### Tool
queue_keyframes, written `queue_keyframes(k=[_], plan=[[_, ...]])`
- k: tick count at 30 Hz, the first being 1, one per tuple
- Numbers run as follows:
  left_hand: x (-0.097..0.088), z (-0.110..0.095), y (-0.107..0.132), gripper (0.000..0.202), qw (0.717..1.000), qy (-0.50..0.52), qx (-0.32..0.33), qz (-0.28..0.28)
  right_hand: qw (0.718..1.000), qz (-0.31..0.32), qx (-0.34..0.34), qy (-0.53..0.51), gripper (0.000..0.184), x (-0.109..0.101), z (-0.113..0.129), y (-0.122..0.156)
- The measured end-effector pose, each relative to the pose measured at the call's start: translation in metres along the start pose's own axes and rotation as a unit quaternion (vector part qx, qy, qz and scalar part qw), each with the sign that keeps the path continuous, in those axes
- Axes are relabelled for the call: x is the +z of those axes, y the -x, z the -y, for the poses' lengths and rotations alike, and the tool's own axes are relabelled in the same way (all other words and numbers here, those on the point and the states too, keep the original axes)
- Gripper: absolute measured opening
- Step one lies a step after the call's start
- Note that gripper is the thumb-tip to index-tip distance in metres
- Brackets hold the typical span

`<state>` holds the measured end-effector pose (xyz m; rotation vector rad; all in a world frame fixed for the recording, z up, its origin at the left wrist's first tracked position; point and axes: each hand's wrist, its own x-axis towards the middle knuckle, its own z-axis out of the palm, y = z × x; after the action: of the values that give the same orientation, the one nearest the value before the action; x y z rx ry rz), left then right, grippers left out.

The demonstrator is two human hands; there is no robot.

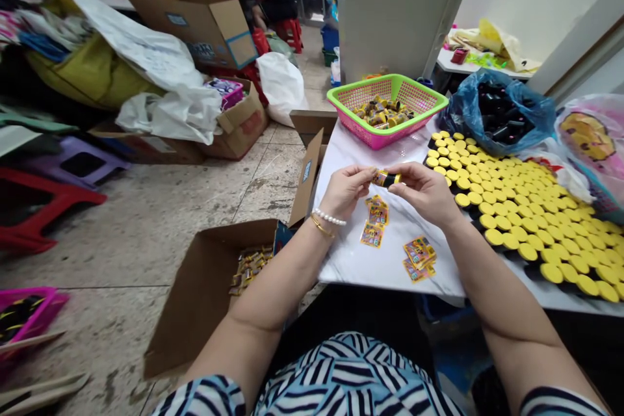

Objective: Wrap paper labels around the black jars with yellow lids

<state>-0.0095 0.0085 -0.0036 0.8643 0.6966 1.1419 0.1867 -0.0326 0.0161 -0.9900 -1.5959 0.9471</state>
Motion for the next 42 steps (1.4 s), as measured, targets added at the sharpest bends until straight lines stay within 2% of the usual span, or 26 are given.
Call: queue_keyframes(k=[3,4,6,8,9,11,14,18,24,29,34,37,42], plan=[[0.001,-0.003,0.003,0.039,0.999,-0.034,0.032,-0.025,1.000,-0.014,0.004,-0.017,0.047,-0.003,0.006,0.000],[0.001,-0.004,0.004,0.045,0.999,-0.035,0.032,-0.010,1.000,-0.018,-0.002,-0.020,0.049,-0.004,0.008,-0.001],[0.002,-0.005,0.006,0.053,0.998,-0.028,0.016,0.054,1.000,-0.018,-0.026,-0.001,0.046,-0.006,0.009,-0.002],[0.002,-0.004,0.007,0.050,0.994,-0.032,0.006,0.104,0.997,-0.023,-0.057,0.052,0.039,-0.005,0.007,-0.003],[0.001,-0.003,0.007,0.047,0.993,-0.036,0.007,0.110,0.994,-0.028,-0.070,0.078,0.036,-0.005,0.006,-0.004],[0.000,-0.001,0.005,0.044,0.994,-0.040,0.008,0.106,0.990,-0.031,-0.083,0.108,0.038,-0.003,0.003,-0.003],[0.000,0.002,0.004,0.047,0.993,-0.020,-0.030,0.116,0.984,-0.036,-0.107,0.139,0.042,0.000,0.003,-0.001],[0.005,0.000,0.006,0.050,0.990,0.026,-0.060,0.128,0.961,-0.042,-0.153,0.225,0.028,0.002,0.005,0.001],[-0.002,-0.005,0.002,0.048,0.985,0.040,-0.098,0.139,0.952,-0.044,-0.175,0.249,0.022,0.001,0.000,-0.002],[-0.008,0.001,-0.004,0.044,0.991,0.017,-0.065,0.117,0.958,-0.018,-0.147,0.245,0.026,0.000,0.007,0.000],[-0.002,0.005,-0.002,0.042,0.996,0.002,0.002,0.094,0.985,-0.079,-0.054,0.144,0.026,0.011,-0.001,0.003],[0.000,0.003,0.000,0.043,0.995,-0.009,0.010,0.098,0.994,-0.087,0.000,0.073,0.031,0.017,-0.012,0.001],[0.000,-0.002,0.002,0.048,0.995,0.025,0.000,0.101,0.998,-0.060,-0.014,0.014,0.040,0.011,-0.018,-0.006]])
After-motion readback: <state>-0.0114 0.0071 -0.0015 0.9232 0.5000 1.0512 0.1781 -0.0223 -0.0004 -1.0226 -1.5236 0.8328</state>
